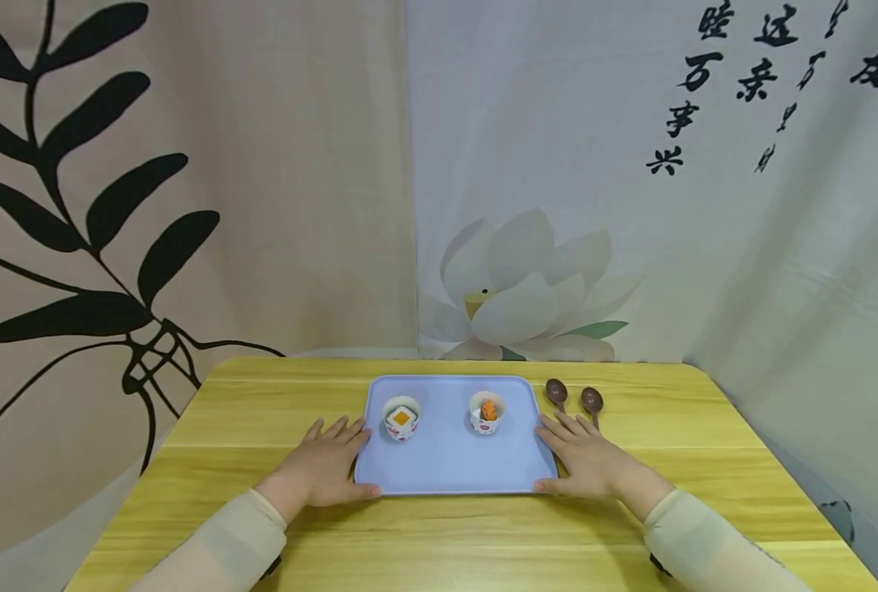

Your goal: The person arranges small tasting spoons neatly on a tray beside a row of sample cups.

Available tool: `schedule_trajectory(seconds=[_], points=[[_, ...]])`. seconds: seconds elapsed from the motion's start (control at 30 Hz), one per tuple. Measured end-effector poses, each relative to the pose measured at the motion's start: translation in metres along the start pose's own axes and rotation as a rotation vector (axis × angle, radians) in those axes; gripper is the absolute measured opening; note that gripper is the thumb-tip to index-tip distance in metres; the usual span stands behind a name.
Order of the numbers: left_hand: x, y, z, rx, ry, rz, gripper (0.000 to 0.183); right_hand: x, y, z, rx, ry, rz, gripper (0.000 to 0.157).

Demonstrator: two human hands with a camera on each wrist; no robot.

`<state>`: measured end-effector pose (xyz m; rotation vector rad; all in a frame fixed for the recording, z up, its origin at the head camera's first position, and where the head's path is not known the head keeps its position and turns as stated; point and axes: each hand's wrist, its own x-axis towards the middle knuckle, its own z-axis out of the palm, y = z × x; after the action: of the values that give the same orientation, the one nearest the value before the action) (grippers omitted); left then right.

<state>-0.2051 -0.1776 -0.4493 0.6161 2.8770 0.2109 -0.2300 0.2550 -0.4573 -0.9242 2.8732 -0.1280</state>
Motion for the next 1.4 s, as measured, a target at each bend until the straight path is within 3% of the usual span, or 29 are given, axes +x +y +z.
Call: schedule_trajectory(seconds=[0.4,1.13,1.4], points=[[-0.0039,0.0018,-0.0039,-0.014,-0.001,-0.003,0.101,0.0027,0.0015,0.0022,-0.003,-0.01,0.009,0.105],[-0.0018,-0.0001,0.0007,-0.027,0.015,0.004,0.102,0.0017,0.0026,0.0027,0.028,0.011,0.012,0.102],[-0.0026,0.0021,-0.0005,-0.046,0.013,-0.008,0.101,-0.0009,0.0021,-0.0042,0.047,0.024,0.05,0.1]])
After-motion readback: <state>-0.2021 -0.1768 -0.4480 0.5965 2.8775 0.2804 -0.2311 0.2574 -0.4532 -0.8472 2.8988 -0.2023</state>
